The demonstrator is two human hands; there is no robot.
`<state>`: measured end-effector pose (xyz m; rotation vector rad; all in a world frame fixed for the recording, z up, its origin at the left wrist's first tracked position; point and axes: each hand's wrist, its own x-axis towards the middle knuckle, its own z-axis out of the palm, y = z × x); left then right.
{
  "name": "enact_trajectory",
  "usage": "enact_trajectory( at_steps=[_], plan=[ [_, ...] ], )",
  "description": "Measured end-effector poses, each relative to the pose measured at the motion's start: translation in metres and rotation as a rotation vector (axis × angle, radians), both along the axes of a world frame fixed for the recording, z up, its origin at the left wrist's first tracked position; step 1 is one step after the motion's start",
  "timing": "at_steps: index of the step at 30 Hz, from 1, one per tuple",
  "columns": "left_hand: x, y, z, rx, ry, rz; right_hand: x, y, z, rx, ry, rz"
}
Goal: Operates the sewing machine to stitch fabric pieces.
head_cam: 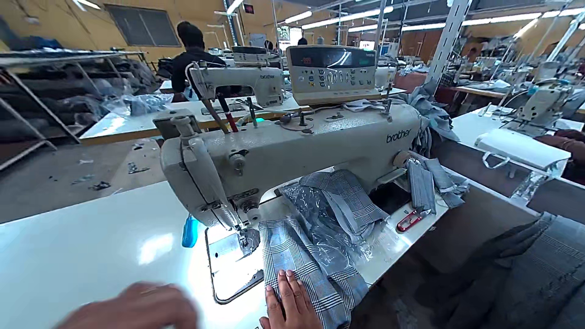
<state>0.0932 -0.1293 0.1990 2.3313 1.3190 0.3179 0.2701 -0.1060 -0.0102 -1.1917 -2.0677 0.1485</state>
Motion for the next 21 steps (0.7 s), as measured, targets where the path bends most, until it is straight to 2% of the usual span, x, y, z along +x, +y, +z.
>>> enact_trajectory(
  at_steps=[1, 3, 5, 8, 11, 13, 15, 17, 21],
  plan=[
    [0.009, 0.017, -0.014, 0.115, -0.069, -0.175, 0.000, -0.001, 0.000, -0.006, 0.017, -0.001],
    [0.052, 0.051, -0.049, 0.409, -0.197, -0.305, -0.001, -0.004, 0.004, -0.023, 0.052, -0.018],
    [0.099, 0.085, -0.073, 0.614, -0.225, -0.318, -0.001, -0.004, 0.003, 0.048, 0.042, -0.042],
    [0.150, 0.129, -0.080, 0.800, -0.092, -0.285, 0.001, -0.003, 0.003, 0.049, 0.021, -0.022],
    [0.168, 0.181, -0.094, 0.977, 0.065, -0.241, 0.001, -0.001, 0.002, 0.038, 0.015, -0.020],
    [0.162, 0.195, -0.111, 1.018, 0.099, -0.233, 0.002, -0.001, 0.002, 0.024, 0.014, -0.022],
    [0.149, 0.167, -0.123, 0.902, 0.087, -0.213, 0.004, -0.005, 0.001, 0.032, 0.016, -0.030],
    [0.124, 0.116, -0.133, 0.778, -0.004, -0.139, 0.004, -0.008, 0.001, 0.034, 0.033, -0.025],
    [0.053, 0.008, -0.148, 0.583, -0.209, 0.210, 0.002, -0.006, 0.001, -0.030, 0.049, 0.006]
  ],
)
